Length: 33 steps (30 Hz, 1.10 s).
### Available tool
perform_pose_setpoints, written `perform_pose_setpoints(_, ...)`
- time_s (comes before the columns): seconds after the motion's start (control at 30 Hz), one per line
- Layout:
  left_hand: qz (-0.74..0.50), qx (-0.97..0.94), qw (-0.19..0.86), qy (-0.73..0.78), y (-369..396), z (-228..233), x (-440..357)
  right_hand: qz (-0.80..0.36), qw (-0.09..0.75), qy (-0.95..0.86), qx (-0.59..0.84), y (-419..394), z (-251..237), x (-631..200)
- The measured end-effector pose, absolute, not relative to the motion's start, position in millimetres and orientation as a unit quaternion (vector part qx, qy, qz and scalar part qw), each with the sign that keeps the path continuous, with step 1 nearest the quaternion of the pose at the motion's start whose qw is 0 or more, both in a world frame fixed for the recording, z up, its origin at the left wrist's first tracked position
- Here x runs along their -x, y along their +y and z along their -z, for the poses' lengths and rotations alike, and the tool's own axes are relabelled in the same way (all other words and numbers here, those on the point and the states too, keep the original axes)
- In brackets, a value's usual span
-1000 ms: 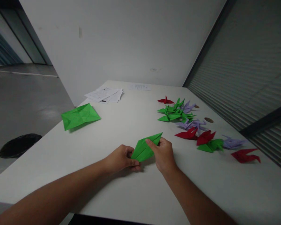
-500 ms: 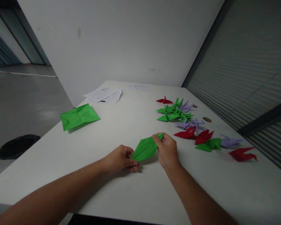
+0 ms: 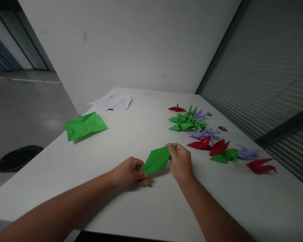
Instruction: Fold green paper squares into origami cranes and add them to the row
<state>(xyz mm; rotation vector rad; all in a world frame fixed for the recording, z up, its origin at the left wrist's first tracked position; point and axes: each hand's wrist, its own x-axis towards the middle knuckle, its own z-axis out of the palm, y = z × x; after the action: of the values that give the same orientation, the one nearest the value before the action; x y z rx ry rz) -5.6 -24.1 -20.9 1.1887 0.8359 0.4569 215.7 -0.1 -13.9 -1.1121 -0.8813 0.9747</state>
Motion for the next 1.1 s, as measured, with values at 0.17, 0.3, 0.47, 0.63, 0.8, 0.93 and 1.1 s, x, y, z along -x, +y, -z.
perform_pose_setpoints(0.17,-0.235,-0.742,0.456,0.431,-22.4,11.5,10.6,-0.46,0.656,-0.386,0.457,-3.0,4.1,-217.5)
perform_pose_setpoints(0.3,-0.32,-0.809,0.231,0.435,-20.1,8.8,20.0,-0.519,0.639,-0.359,0.44,-7.1,-2.2,-218.7)
perform_pose_setpoints(0.47,-0.347,-0.814,0.143,0.443,-16.6,7.6,31.6,-0.627,0.578,-0.316,0.415,-13.1,-3.5,-213.2)
perform_pose_setpoints(0.63,-0.329,-0.836,0.106,0.426,-13.3,5.2,33.9,-0.655,0.573,-0.327,0.368,-17.2,-7.2,-207.3)
perform_pose_setpoints(0.8,-0.315,-0.864,0.125,0.373,-14.1,10.0,27.0,-0.638,0.589,-0.331,0.371,-15.3,-4.7,-207.0)
perform_pose_setpoints(0.93,-0.335,-0.862,0.133,0.356,-14.8,14.3,23.4,-0.632,0.587,-0.343,0.372,-14.0,-4.7,-204.5)
perform_pose_setpoints(1.1,-0.366,-0.856,0.095,0.352,-14.1,14.7,23.1,-0.636,0.578,-0.351,0.372,-15.3,-5.2,-202.1)
